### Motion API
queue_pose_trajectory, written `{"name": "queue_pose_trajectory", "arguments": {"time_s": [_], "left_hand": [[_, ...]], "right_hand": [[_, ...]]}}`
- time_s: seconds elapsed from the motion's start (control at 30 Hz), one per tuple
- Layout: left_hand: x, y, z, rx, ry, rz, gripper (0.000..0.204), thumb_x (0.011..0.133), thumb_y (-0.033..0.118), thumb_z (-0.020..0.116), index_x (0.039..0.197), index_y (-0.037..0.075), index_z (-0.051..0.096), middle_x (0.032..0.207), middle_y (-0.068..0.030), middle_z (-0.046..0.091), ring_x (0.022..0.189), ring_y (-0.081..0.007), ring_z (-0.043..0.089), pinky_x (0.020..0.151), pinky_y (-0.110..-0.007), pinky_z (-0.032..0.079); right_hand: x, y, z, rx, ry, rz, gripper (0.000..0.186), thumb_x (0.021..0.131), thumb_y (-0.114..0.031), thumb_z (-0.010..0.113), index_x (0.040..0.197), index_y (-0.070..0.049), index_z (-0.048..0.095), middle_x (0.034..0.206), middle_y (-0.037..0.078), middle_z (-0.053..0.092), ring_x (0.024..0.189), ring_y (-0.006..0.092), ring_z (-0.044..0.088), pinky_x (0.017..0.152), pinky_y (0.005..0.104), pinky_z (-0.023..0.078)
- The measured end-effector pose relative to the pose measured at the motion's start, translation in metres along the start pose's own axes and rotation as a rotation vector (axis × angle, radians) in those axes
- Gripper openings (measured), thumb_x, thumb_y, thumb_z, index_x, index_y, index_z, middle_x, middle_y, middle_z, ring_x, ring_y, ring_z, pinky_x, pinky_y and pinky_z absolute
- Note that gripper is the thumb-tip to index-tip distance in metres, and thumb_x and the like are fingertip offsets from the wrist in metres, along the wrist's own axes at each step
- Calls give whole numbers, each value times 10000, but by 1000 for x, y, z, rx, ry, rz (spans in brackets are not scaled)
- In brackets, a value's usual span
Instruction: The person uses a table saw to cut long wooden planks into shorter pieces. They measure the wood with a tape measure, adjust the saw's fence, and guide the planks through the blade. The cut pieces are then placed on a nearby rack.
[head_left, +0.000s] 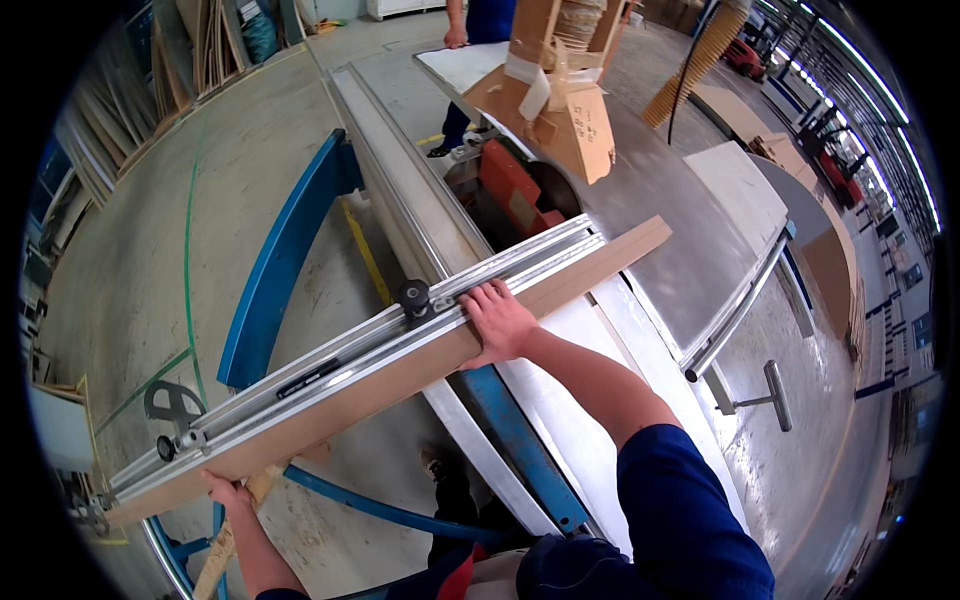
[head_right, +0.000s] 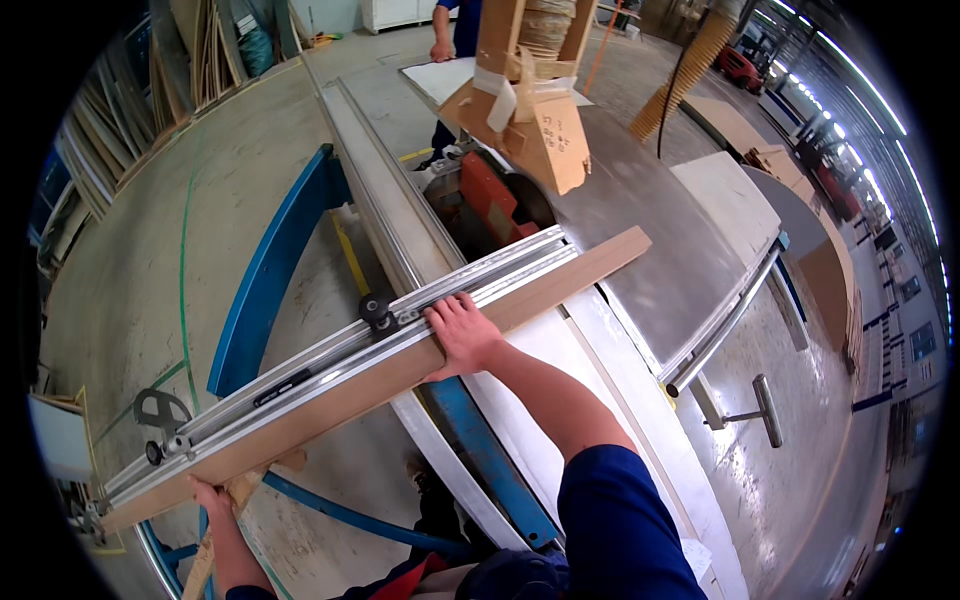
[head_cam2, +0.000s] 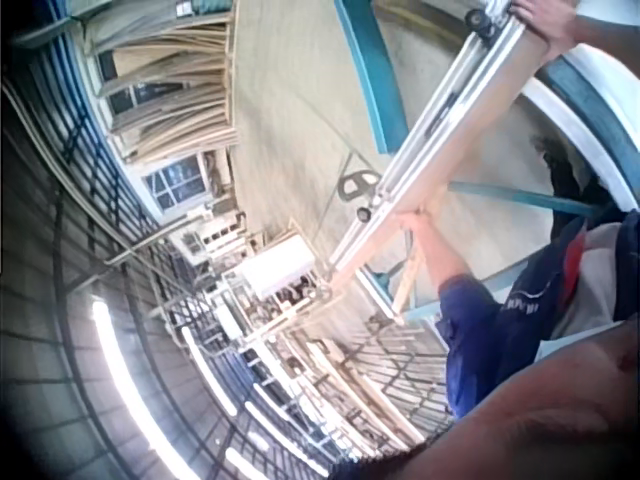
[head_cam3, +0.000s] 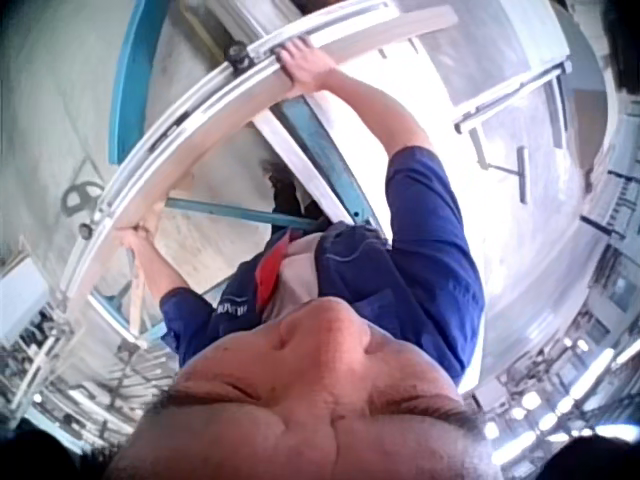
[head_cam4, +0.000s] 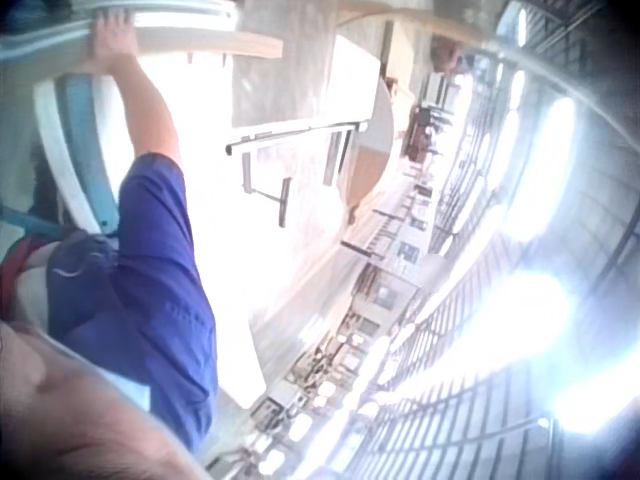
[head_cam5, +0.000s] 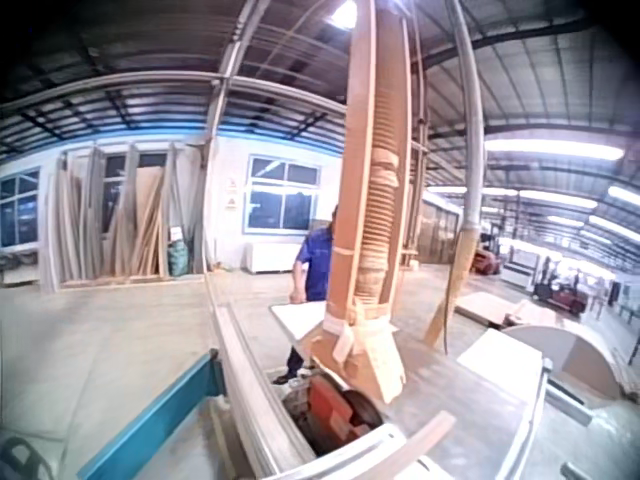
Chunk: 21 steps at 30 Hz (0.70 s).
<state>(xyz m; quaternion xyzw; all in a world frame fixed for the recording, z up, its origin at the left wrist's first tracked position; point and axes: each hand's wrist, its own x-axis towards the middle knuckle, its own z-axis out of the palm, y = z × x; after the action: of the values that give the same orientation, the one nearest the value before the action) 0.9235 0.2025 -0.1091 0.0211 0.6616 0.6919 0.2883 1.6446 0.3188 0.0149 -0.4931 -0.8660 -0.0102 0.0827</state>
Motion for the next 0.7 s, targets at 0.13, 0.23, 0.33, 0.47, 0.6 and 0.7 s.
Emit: {"name": "queue_pose_trajectory", "arguments": {"time_s": [0.13, 0.23, 0.33, 0.47, 0.6, 0.7], "left_hand": [[-1, 1, 4, 9, -15, -1, 735, 1044, 464, 572, 1526, -11, 285, 1467, -199, 498, 1231, -372, 595, 1005, -541, 565], [14, 1, -12, -15, -20, 5, 734, 1042, 477, 569, 1518, -20, 315, 1473, -200, 496, 1227, -380, 597, 1004, -554, 554], [5, 11, -8, 235, 4, -70, 708, 1039, 471, 578, 1489, -38, 378, 1449, -215, 511, 1219, -389, 596, 973, -559, 545], [-37, 12, 27, 1289, 651, 412, 575, 1022, 441, 611, 1336, -37, 554, 1276, -208, 594, 1117, -353, 606, 958, -508, 491], [-222, -9, 138, 853, -280, 1232, 522, 950, 235, 719, 1331, -73, 539, 1290, -233, 559, 1240, -406, 509, 1085, -506, 388], [-309, -16, 199, 1091, -928, 1184, 640, 803, 259, 841, 1391, 165, 606, 1421, -202, 474, 1353, -390, 423, 1147, -548, 326]], "right_hand": [[-1, 2, 5, 6, 17, -8, 1116, 648, -813, 703, 1338, 46, 524, 1245, 171, 541, 1236, 340, 487, 1160, 485, 286], [4, -1, 5, 37, 4, -11, 1116, 644, -808, 711, 1339, 44, 524, 1235, 169, 542, 1238, 337, 487, 1163, 481, 286], [1, 3, 9, 38, 18, -2, 1119, 636, -805, 720, 1338, 44, 524, 1231, 169, 545, 1234, 335, 491, 1167, 477, 286], [3, 2, 14, 60, 68, -15, 1121, 623, -792, 738, 1337, 45, 523, 1229, 172, 549, 1237, 336, 493, 1173, 481, 284], [-4, 8, 18, 85, 85, 2, 1117, 617, -774, 754, 1340, 45, 521, 1233, 175, 552, 1242, 347, 497, 1178, 491, 282], [-1, 6, 15, 81, 75, 5, 1112, 619, -766, 758, 1342, 45, 520, 1239, 175, 552, 1244, 350, 501, 1183, 496, 280]]}}
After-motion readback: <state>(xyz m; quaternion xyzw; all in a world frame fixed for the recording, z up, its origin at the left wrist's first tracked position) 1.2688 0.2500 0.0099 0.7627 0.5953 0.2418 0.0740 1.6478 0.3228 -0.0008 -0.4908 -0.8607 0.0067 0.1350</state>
